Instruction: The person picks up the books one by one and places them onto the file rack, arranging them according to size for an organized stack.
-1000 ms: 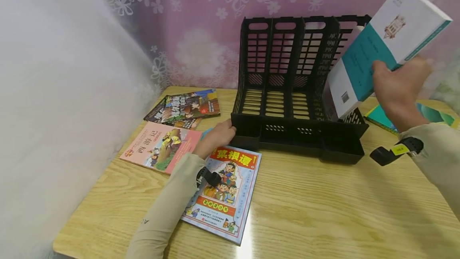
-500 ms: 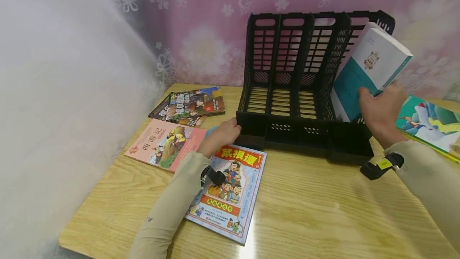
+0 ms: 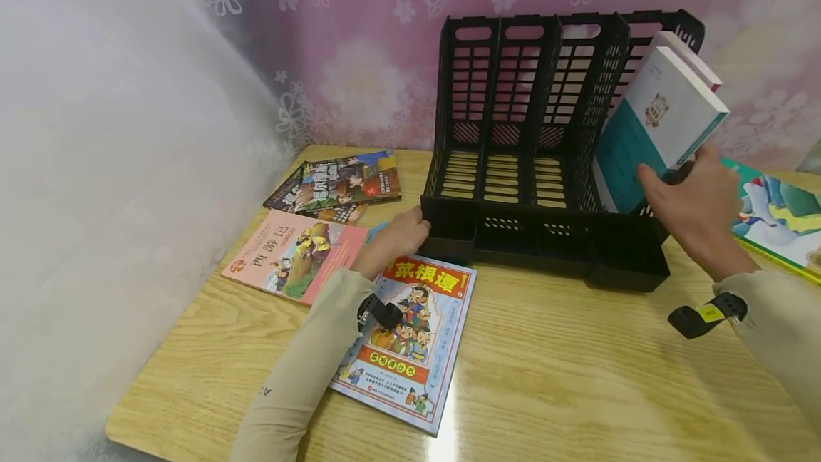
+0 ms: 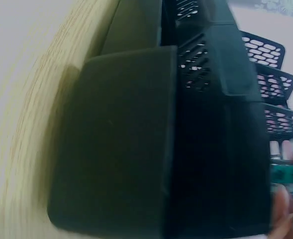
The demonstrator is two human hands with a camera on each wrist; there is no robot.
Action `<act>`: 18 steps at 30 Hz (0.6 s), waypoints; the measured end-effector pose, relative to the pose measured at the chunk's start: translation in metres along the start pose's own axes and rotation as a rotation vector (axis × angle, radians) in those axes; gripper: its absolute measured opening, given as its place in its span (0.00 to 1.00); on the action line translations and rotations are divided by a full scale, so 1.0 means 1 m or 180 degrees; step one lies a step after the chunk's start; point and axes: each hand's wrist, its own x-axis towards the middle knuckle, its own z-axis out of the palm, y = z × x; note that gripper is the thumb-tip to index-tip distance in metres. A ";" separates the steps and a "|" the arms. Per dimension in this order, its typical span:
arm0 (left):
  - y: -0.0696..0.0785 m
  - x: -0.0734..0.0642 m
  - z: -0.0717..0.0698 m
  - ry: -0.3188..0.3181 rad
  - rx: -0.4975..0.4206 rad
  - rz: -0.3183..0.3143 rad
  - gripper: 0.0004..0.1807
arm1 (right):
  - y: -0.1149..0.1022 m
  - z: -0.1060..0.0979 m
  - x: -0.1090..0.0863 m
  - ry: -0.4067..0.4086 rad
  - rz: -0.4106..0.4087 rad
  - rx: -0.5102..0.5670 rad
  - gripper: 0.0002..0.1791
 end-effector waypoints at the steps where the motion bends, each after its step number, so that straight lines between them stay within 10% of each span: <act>1: 0.000 0.000 0.000 -0.0003 -0.0010 -0.0007 0.31 | 0.002 -0.004 0.000 -0.0194 -0.0049 -0.0046 0.36; 6: -0.001 0.000 0.000 0.0027 -0.0045 -0.0015 0.32 | 0.004 -0.019 0.000 -0.0963 -0.0267 0.0055 0.41; 18: -0.001 -0.003 0.000 -0.0003 -0.0056 0.0075 0.31 | -0.008 -0.020 0.008 -0.1198 -0.0108 0.0100 0.33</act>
